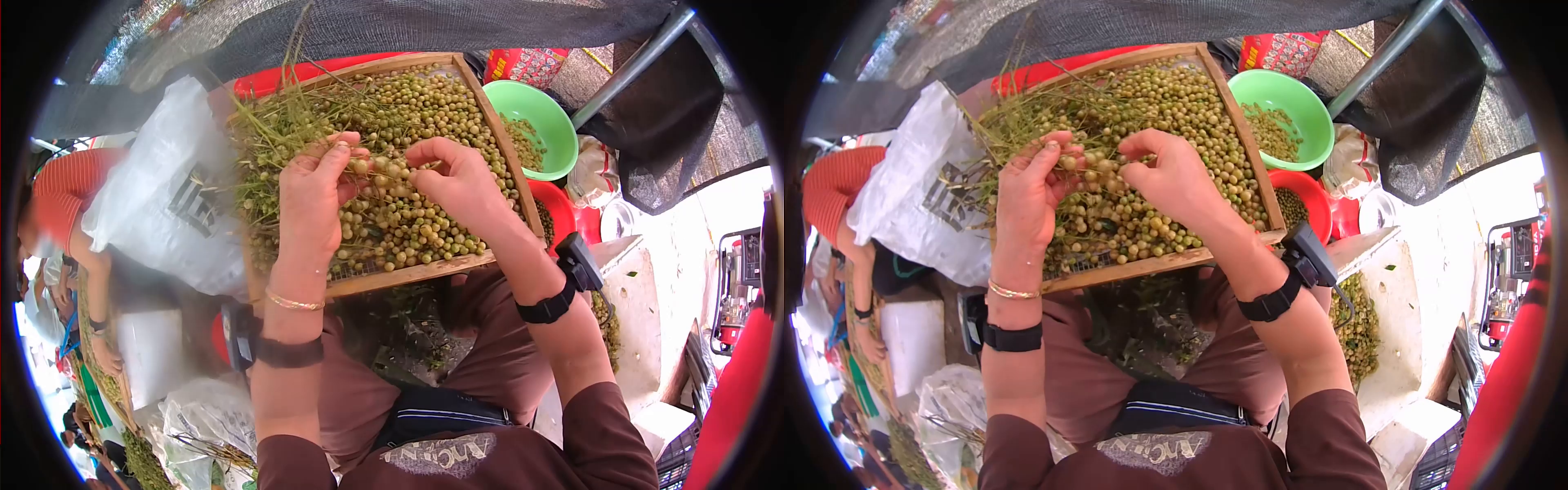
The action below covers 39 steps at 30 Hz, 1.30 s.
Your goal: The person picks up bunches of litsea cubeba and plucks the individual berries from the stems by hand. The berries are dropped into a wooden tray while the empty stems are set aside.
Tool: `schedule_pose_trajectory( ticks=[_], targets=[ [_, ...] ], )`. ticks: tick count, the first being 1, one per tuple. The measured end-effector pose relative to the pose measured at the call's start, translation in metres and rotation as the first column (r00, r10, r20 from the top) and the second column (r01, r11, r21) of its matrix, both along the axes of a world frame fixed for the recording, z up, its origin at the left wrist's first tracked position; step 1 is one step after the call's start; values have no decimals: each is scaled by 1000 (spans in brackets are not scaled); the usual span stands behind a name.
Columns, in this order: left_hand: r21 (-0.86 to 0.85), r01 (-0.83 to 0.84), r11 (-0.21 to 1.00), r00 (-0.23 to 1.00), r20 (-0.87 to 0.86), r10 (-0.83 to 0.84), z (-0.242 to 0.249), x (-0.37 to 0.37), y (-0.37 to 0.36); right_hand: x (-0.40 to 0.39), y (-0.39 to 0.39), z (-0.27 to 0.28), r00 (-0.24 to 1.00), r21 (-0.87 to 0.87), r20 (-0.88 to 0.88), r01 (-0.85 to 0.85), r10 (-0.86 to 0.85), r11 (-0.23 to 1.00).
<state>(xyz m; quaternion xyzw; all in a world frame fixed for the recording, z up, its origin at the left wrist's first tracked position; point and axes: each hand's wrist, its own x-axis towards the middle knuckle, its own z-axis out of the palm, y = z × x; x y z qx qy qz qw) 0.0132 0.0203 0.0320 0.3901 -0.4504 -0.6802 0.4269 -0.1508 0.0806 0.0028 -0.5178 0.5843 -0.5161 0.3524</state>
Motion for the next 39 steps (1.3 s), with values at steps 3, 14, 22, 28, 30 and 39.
schedule_pose_trajectory(
  ticks=[3,14,22,28,30,39],
  targets=[
    [3,-58,998,997,-56,58,-7,2,-2,-2,8,6,998,265,25,-58,53,963],
    [91,-95,991,974,-199,112,-14,-5,4,29,3,-11,988,-49,156,8,0,999],
    [30,-155,988,957,-244,157,-21,-20,16,33,1,-23,971,3,196,137,-135,991],
    [39,-167,985,958,-229,171,-17,-25,24,41,5,-24,939,-83,270,245,-215,966],
    [16,-170,985,956,-241,169,-19,-27,25,39,6,-23,927,-34,302,242,-221,970],
    [86,-113,990,925,-356,136,-27,-24,18,34,6,-17,914,6,376,159,-150,987]
  ],
)
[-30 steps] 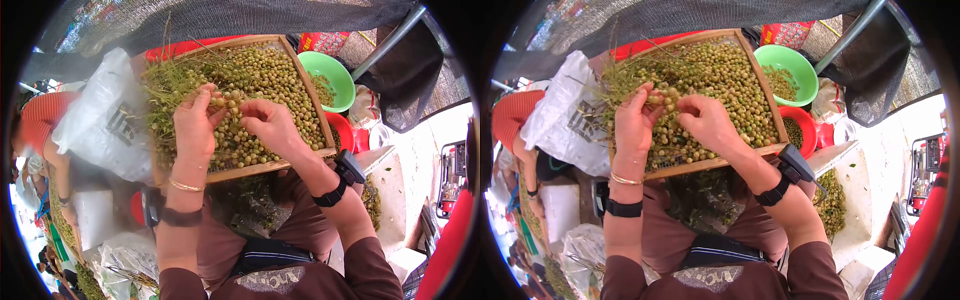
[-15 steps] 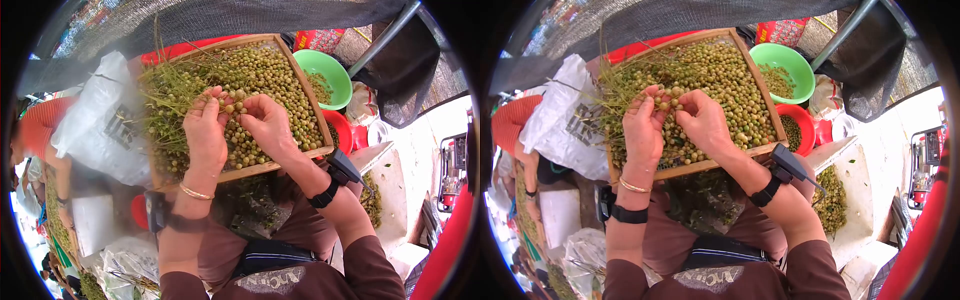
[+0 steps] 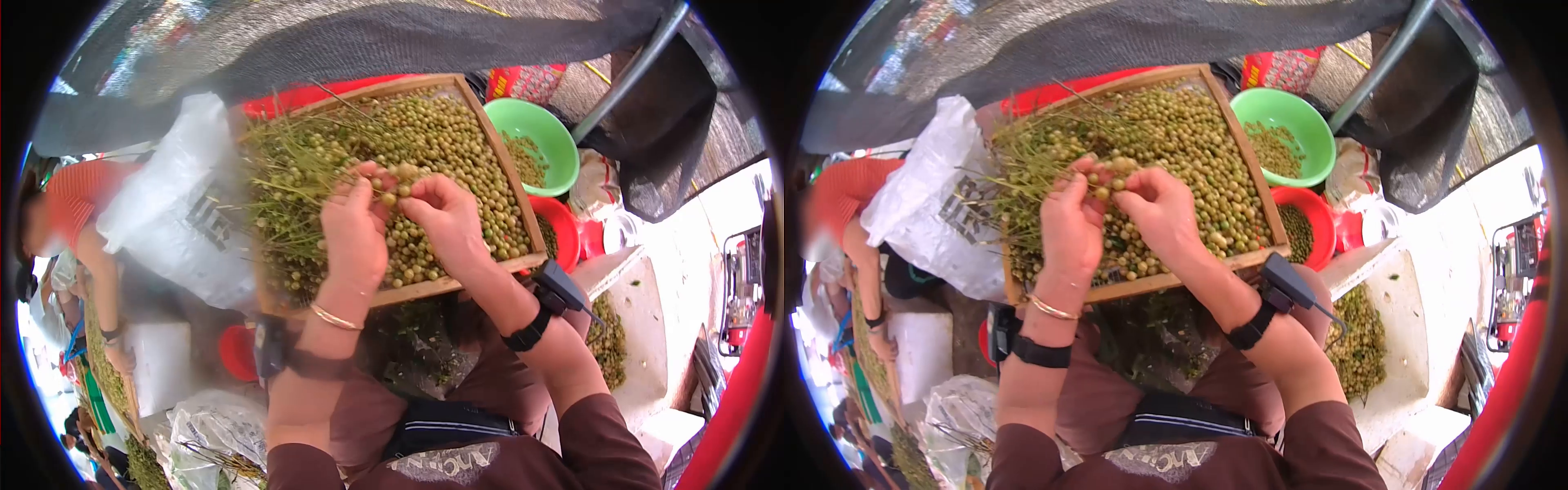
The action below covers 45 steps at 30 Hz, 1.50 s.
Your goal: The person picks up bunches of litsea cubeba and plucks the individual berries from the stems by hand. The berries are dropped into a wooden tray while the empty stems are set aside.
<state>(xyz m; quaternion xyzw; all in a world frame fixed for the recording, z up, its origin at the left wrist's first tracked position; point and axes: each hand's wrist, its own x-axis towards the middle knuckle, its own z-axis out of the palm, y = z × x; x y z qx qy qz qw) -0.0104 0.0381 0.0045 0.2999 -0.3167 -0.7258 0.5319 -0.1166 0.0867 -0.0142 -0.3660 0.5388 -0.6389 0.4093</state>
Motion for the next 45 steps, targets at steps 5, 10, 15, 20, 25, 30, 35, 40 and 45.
schedule_pose_trajectory(
  ticks=[5,10,15,20,25,30,35,40,45],
  targets=[
    [-36,9,999,999,50,-8,5,0,4,-1,-3,2,920,-20,393,-4,12,1000],
    [128,43,991,997,-66,-35,8,4,-1,-6,-2,0,789,-68,589,-167,174,984],
    [163,78,984,996,-65,-69,4,8,-6,-3,-2,4,742,-37,649,-190,169,981],
    [178,73,981,995,-86,-58,2,12,-9,-6,0,7,728,-35,652,-247,209,968],
    [167,70,984,997,-41,-64,3,18,-13,-13,0,10,735,7,661,-207,151,978],
    [107,98,989,984,138,-113,9,26,-16,-27,-5,2,739,-77,652,-160,171,984],
    [79,239,968,911,326,-252,14,23,-9,-26,-6,14,736,-74,643,-217,212,973],
    [139,294,945,901,289,-323,15,20,-7,-26,-7,13,781,-34,583,-253,224,967],
    [141,305,942,895,294,-334,10,21,-8,-25,-4,16,886,140,414,-290,209,947]
  ],
)
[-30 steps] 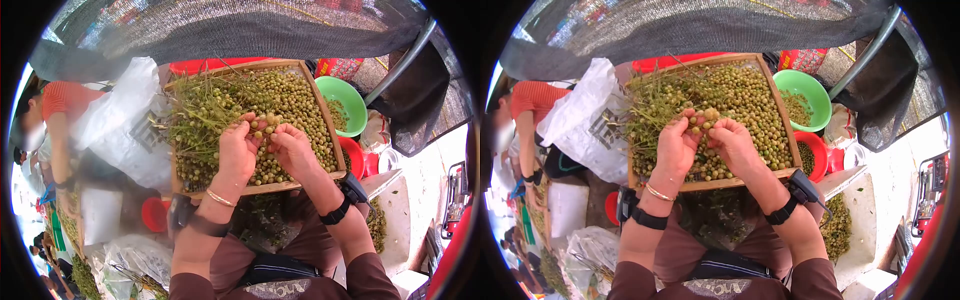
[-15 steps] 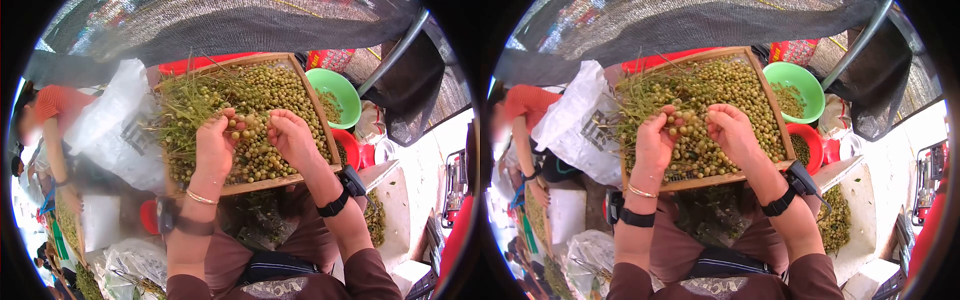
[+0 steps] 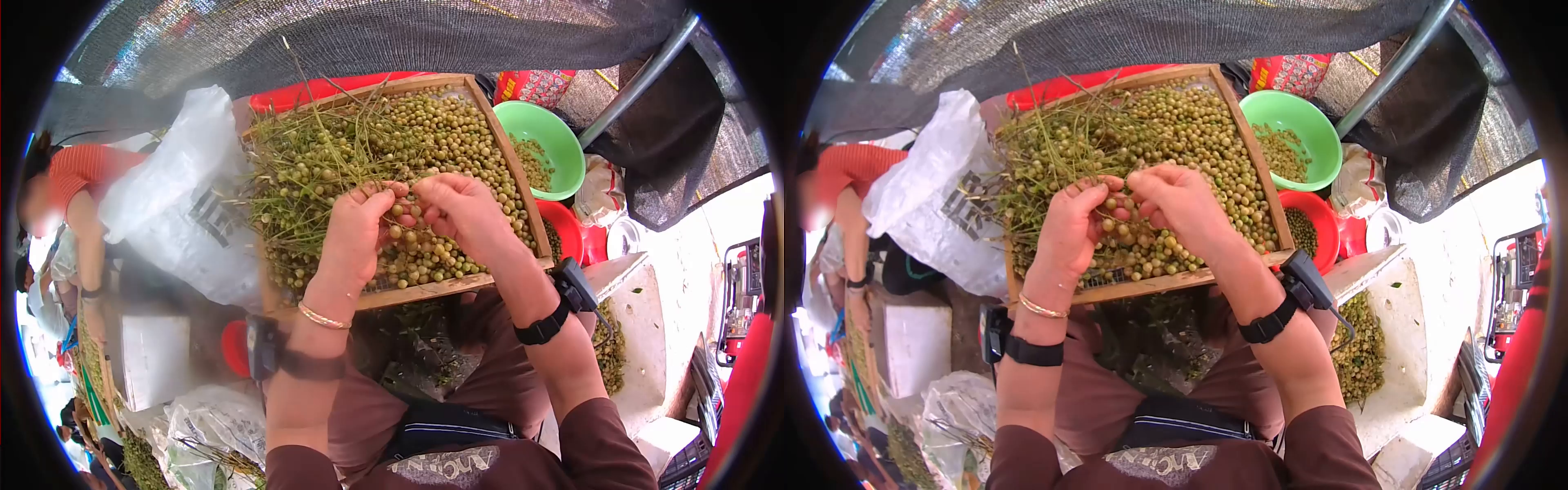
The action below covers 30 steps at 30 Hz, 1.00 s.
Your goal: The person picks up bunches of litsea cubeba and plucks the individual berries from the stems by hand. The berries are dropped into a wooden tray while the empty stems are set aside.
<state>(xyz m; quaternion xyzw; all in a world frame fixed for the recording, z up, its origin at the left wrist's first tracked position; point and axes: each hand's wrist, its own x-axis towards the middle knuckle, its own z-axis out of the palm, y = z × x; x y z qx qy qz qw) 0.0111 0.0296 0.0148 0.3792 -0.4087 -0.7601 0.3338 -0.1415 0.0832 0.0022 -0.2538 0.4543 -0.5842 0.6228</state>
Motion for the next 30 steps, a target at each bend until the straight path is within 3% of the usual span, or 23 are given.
schedule_pose_trajectory(
  ticks=[1,3,4,8,10,14,16,17,19,23,24,25,27,29,30],
  targets=[
    [-9,-2,1000,1000,-1,1,0,-1,-2,1,-1,3,1000,-9,-1,-2,1,1000],
    [-11,-37,999,999,26,37,-2,1,0,6,2,3,896,-114,-438,-136,73,984],
    [-27,-24,999,997,69,26,1,0,1,7,0,-1,880,-135,-470,-142,63,981],
    [31,13,999,1000,15,-14,-6,4,-4,0,2,6,943,-41,-308,-146,127,988],
    [72,-19,997,996,-82,25,-4,6,-5,-4,2,2,993,-73,-88,-90,84,993],
    [66,-79,995,995,-54,83,1,2,-3,-1,0,4,997,-74,-38,-69,66,995],
    [-51,-132,990,989,60,135,3,-7,3,6,-1,3,978,-130,-198,-88,61,988],
    [-47,-129,991,989,62,132,0,-8,4,8,-2,-2,979,-126,-196,-84,59,988],
    [-104,-52,993,995,73,60,-8,-10,4,12,-7,-8,739,-198,-671,-110,-53,974],
    [-135,-93,986,990,95,107,-8,-17,7,10,-4,-3,690,-152,-721,-82,-54,985],
    [-135,-85,987,991,96,98,-15,-17,3,11,-4,-5,538,-255,-827,-103,-162,961],
    [-233,-16,972,978,197,64,-25,-15,-2,14,-5,-11,539,-256,-826,-94,-167,962],
    [-321,77,944,951,307,27,-32,-15,-6,21,-8,-22,223,-503,-853,-111,-472,857],
    [-416,64,907,906,406,123,-27,-18,-1,16,-6,-23,209,-482,-866,-107,-454,870],
    [-271,-28,962,947,300,112,-10,-21,5,11,-5,-17,611,-347,-743,-3,-273,938]
  ],
)
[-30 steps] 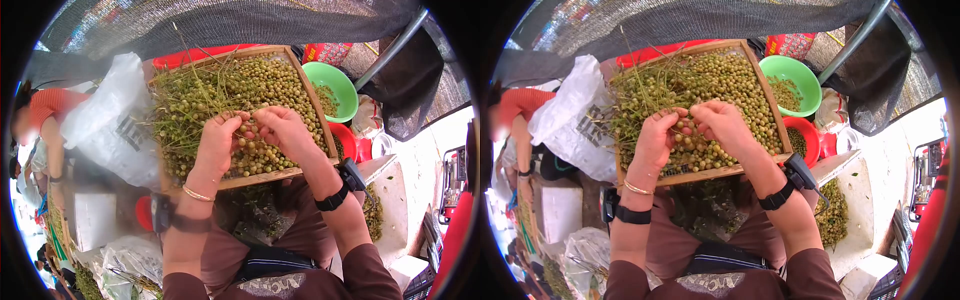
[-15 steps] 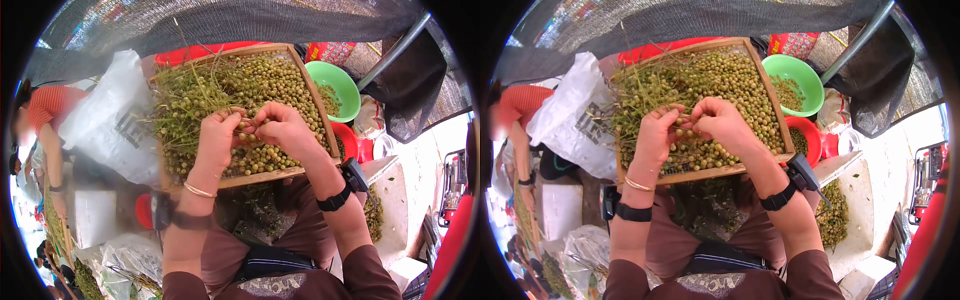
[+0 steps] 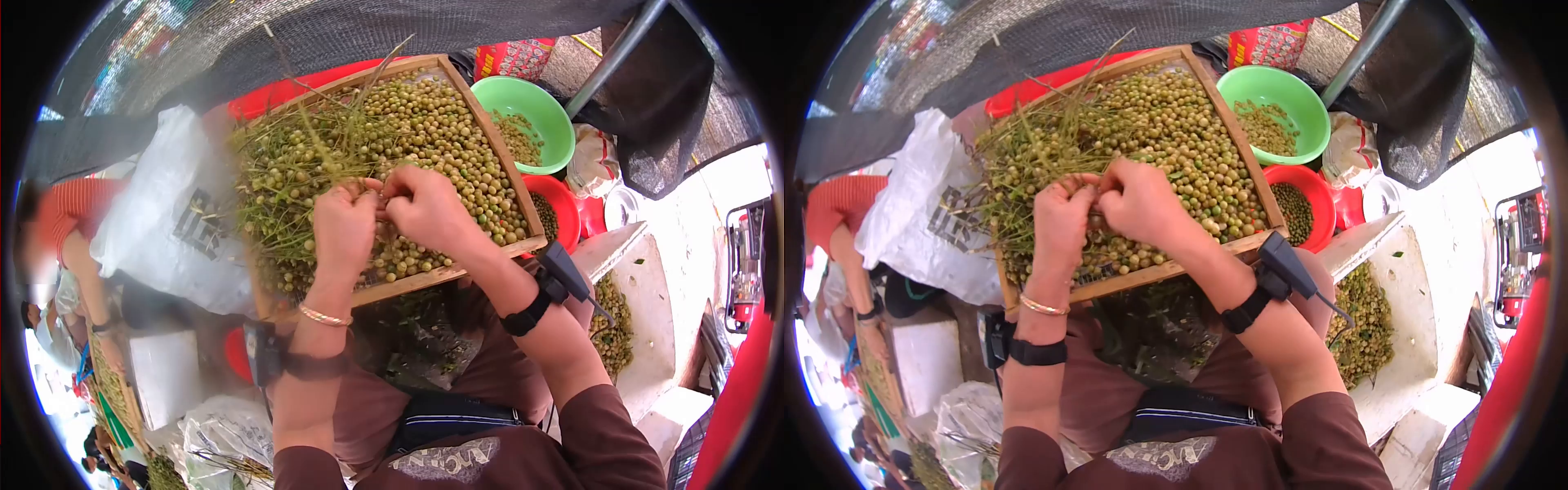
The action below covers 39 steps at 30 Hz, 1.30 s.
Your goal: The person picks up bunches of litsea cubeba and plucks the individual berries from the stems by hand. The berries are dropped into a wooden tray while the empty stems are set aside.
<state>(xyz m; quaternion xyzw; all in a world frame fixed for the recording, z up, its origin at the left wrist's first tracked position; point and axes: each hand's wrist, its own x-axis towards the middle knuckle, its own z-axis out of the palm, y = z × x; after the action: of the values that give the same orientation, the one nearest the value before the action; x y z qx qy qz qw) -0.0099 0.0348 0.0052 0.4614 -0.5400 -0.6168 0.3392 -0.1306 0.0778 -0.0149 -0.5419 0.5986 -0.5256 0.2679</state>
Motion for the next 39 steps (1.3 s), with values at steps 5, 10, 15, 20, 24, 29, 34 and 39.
schedule_pose_trajectory(
  ticks=[5,10,15,20,24,29,34,39],
  targets=[
    [110,0,994,985,-170,19,11,11,-12,-32,-13,4,885,230,461,-47,-66,972],
    [182,148,972,938,-338,-79,11,17,-22,-36,-15,1,918,-256,-392,-49,-57,966],
    [162,147,976,931,-356,-81,7,15,-29,-24,1,24,649,69,686,-506,327,860],
    [181,124,976,950,-307,-64,10,9,-27,-25,1,24,701,162,672,-453,239,877],
    [203,135,970,956,-283,-74,7,9,-31,-27,-4,17,607,174,782,-430,141,886],
    [180,139,974,957,-279,-85,3,7,-32,-30,-7,5,632,136,746,-454,210,881],
    [180,109,978,962,-265,-58,8,8,-29,-30,-7,5,677,180,695,-488,241,854],
    [160,50,986,962,-272,-5,4,5,-28,-25,-6,8,741,256,635,-467,217,846]
  ],
)
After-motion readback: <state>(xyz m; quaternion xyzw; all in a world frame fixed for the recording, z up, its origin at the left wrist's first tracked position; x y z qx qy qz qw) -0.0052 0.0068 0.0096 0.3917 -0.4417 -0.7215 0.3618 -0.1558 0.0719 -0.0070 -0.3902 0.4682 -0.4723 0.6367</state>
